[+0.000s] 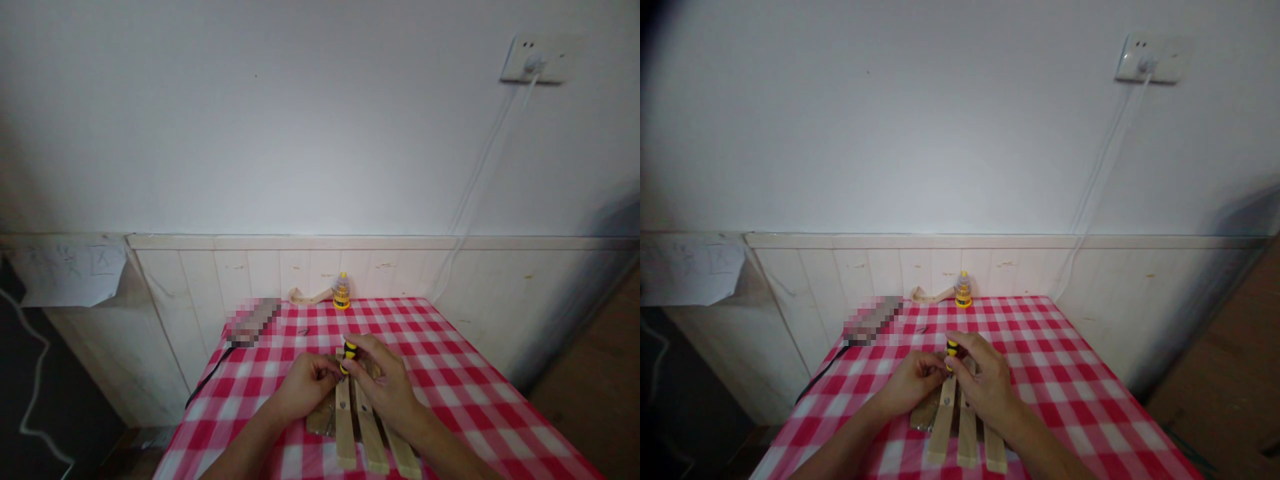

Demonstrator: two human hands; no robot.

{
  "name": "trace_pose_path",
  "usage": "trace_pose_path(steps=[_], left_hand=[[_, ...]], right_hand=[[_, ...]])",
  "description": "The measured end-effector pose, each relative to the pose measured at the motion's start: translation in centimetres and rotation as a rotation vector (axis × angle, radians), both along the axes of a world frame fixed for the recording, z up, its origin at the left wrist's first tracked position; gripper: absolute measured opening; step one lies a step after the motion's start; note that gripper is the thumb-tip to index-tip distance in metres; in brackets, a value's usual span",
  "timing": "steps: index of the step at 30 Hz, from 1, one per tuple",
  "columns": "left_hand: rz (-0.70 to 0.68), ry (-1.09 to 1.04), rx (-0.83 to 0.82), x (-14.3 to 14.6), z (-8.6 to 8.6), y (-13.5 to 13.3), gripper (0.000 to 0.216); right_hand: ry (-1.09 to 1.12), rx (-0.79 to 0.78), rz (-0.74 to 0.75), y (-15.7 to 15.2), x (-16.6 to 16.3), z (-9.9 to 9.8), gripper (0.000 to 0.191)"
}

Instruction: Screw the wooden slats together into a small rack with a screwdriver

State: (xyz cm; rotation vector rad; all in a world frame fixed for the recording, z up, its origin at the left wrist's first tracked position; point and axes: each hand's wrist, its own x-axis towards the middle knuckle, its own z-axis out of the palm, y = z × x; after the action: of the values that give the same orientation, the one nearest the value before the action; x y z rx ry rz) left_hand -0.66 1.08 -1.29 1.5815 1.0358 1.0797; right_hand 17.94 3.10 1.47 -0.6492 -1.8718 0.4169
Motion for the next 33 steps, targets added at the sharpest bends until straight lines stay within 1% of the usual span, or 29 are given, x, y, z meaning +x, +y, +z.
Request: trace_pose_path(steps=[2, 5, 7, 9, 15, 23, 33], left_hand=[[-0.017, -0.004, 0.0, -0.1, 0.1, 0.0, 0.021], [-0.03, -0.01, -0.005, -0.1, 0.1, 0.0, 0.022], [-0.034, -0.019, -0.007, -0.1, 0.0, 0.0, 0.022], [-0.038, -0.029, -0.007, -0.1, -0.2, 0.1, 0.022], [-0.03, -0.041, -0.006, -0.1, -0.7, 0.3, 0.019], [-0.013, -0.043, -0.013, -0.1, -0.7, 0.3, 0.018], [-0.003, -0.027, -0.012, -0.1, -0.6, 0.3, 0.017]], right_hand=[[-0.024, 0.019, 0.03, -0.4, 0.1, 0.6, 0.034], [-0.035, -0.039, 0.051, -0.8, 0.3, 1.1, 0.034], [-0.024, -0.098, 0.058, -0.9, 0.2, 0.9, 0.033], [-0.017, -0.117, 0.058, -0.8, 0.2, 0.6, 0.032], [-0.006, -0.086, 0.024, -0.3, 0.1, 0.0, 0.033], [0.074, -0.093, 0.031, 0.0, 0.0, -0.3, 0.034], [0.129, -0.123, 0.04, -0.1, -0.4, 0.2, 0.032]])
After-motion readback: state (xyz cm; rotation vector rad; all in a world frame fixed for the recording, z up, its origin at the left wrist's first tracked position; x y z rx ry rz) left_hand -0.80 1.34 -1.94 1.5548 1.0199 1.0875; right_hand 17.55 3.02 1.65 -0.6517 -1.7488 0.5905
